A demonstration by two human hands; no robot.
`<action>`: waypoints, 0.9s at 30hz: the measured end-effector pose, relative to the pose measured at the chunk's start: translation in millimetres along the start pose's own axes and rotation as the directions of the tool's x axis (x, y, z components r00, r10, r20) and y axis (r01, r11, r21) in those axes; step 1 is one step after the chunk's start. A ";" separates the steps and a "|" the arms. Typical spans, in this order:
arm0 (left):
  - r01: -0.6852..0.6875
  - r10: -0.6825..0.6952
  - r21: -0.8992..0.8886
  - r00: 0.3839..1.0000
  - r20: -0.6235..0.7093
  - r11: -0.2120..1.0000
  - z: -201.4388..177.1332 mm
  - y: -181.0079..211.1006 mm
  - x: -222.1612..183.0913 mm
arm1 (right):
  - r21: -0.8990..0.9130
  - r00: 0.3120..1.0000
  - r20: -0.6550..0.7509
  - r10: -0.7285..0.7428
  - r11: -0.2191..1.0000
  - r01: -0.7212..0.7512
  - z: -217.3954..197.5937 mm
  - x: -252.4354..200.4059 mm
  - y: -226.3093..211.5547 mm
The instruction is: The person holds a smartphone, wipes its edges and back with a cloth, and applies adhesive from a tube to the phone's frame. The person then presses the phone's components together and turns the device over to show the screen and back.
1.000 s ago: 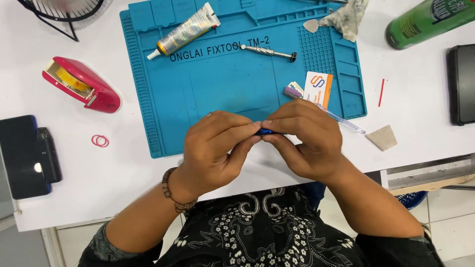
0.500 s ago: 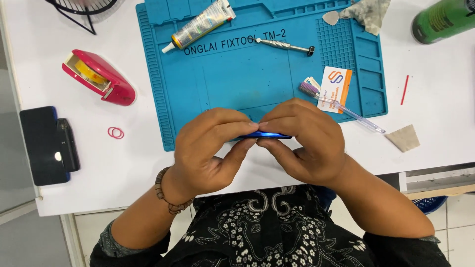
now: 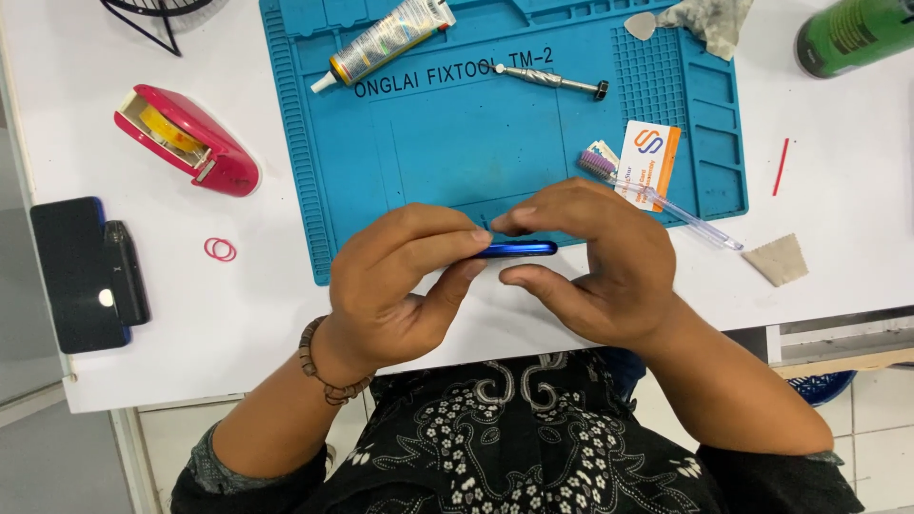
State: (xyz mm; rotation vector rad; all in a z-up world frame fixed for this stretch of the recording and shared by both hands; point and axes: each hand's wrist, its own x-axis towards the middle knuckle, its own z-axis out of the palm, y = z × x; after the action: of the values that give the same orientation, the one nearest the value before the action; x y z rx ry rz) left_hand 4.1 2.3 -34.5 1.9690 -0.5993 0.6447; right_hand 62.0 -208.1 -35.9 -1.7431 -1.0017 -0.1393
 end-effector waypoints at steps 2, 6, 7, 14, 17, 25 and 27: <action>0.020 -0.020 0.009 1.000 0.010 1.000 -1.7 2.2 1.7 | 0.047 0.999 -0.019 0.036 0.998 -0.035 -1.5 -6.2 0.3; 0.039 -0.042 0.030 0.995 0.092 0.999 -2.5 7.1 8.4 | 0.066 0.999 -0.039 0.025 0.998 -0.022 -2.3 -6.1 -1.8; 0.038 -0.041 0.029 0.995 0.092 0.999 -0.1 7.3 10.7 | 0.065 0.999 -0.041 0.025 0.998 -0.022 -1.9 -7.3 -0.2; -0.014 0.013 0.012 0.996 0.092 1.000 4.6 7.1 13.0 | 0.008 0.992 -0.062 -0.112 0.994 0.113 2.0 -2.0 -0.2; 0.033 -0.033 0.003 0.998 0.048 0.999 3.1 5.1 7.3 | 0.088 0.999 -0.039 0.007 0.996 -0.003 9.5 -7.3 4.2; 0.169 -0.174 -0.167 0.985 -0.017 0.971 -5.9 6.8 -8.3 | -0.068 0.995 0.028 -0.094 0.993 0.095 6.1 2.1 -7.0; 0.090 -0.085 -0.058 0.994 0.072 0.994 -10.6 7.0 -7.9 | -0.149 0.985 0.080 -0.156 0.975 0.167 1.1 5.6 -10.6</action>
State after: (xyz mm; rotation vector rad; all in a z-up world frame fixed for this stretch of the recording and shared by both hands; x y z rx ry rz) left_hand -8.3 9.8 -30.8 1.9551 -0.5649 0.4999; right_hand 58.0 -203.4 -25.7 -1.8153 -1.2101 -0.2694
